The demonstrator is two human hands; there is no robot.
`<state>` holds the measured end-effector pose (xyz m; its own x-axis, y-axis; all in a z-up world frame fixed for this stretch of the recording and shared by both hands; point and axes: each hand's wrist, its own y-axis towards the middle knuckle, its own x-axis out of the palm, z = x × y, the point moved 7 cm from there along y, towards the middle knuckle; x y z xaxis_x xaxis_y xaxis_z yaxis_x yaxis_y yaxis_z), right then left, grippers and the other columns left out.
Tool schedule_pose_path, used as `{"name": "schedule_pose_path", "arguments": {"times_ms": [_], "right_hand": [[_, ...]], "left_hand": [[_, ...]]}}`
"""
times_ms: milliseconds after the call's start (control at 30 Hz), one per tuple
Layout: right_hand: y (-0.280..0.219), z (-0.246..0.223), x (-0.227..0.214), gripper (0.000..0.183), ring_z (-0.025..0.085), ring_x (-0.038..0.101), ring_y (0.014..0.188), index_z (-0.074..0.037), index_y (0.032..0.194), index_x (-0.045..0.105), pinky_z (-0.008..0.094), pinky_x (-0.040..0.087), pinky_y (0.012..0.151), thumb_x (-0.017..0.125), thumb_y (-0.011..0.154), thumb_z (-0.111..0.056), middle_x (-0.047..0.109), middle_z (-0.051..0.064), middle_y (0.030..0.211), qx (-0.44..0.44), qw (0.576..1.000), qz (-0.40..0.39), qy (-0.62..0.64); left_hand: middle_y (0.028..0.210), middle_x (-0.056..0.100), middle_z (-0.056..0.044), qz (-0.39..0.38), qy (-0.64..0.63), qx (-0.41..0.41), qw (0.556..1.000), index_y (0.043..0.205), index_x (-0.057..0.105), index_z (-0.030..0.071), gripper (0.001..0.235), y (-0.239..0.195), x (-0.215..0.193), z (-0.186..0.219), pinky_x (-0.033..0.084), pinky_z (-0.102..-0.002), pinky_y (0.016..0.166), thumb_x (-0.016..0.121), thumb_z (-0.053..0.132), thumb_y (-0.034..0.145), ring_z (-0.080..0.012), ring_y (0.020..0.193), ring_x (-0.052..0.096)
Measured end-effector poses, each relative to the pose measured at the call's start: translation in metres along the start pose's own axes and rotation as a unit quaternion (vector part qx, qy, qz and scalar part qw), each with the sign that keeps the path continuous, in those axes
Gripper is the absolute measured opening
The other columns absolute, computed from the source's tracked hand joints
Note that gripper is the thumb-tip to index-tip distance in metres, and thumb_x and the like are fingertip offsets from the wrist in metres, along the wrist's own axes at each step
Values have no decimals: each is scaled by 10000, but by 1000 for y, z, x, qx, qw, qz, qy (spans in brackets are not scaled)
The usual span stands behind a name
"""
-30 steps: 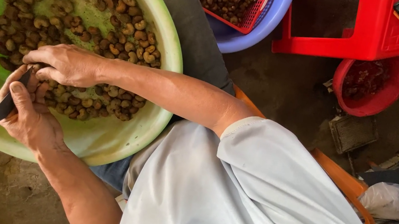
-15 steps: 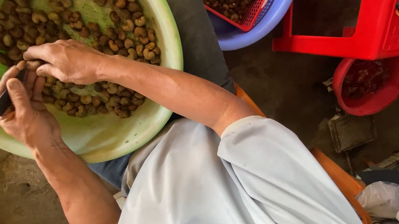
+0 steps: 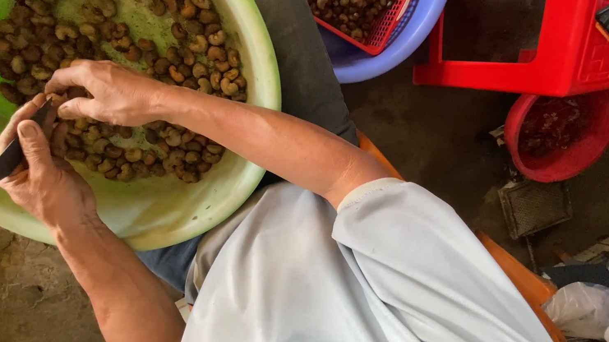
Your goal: Manually scraping the outer skin or residue from individual nuts using a small hand tool
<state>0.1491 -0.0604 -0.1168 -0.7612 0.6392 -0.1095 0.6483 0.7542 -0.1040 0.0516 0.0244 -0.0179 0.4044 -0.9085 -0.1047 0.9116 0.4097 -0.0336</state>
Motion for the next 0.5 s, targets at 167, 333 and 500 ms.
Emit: {"name": "schedule_pose_path", "arguments": {"times_ms": [167, 333, 500], "right_hand": [[-10, -18, -3, 371, 144, 666, 635, -4, 1302, 569, 280, 627, 593, 589, 993, -209, 681, 57, 842, 65, 963, -51, 258], [-11, -24, -6, 376, 159, 762, 728, -21, 1208, 615, 300, 701, 639, 681, 927, -262, 770, 93, 895, 46, 952, -42, 299], [-9, -23, -11, 286, 166, 762, 706, -63, 1093, 658, 315, 682, 613, 748, 894, -248, 756, 87, 829, 31, 946, -20, 323]], "left_hand": [[1370, 604, -132, -29, 7, 39, 999, 1311, 597, 65, 323, -2, 8, 10, 568, -425, 1147, 601, 339, 1140, -318, 1336, 603], [1354, 625, -141, -7, -27, 25, 999, 1311, 595, 60, 321, -1, -1, 4, 600, -384, 1106, 596, 326, 1132, -304, 1264, 659], [1373, 637, -133, -14, -59, -5, 998, 1315, 611, 62, 362, 1, -2, -3, 600, -355, 1130, 641, 350, 1097, -278, 1276, 668]]}}
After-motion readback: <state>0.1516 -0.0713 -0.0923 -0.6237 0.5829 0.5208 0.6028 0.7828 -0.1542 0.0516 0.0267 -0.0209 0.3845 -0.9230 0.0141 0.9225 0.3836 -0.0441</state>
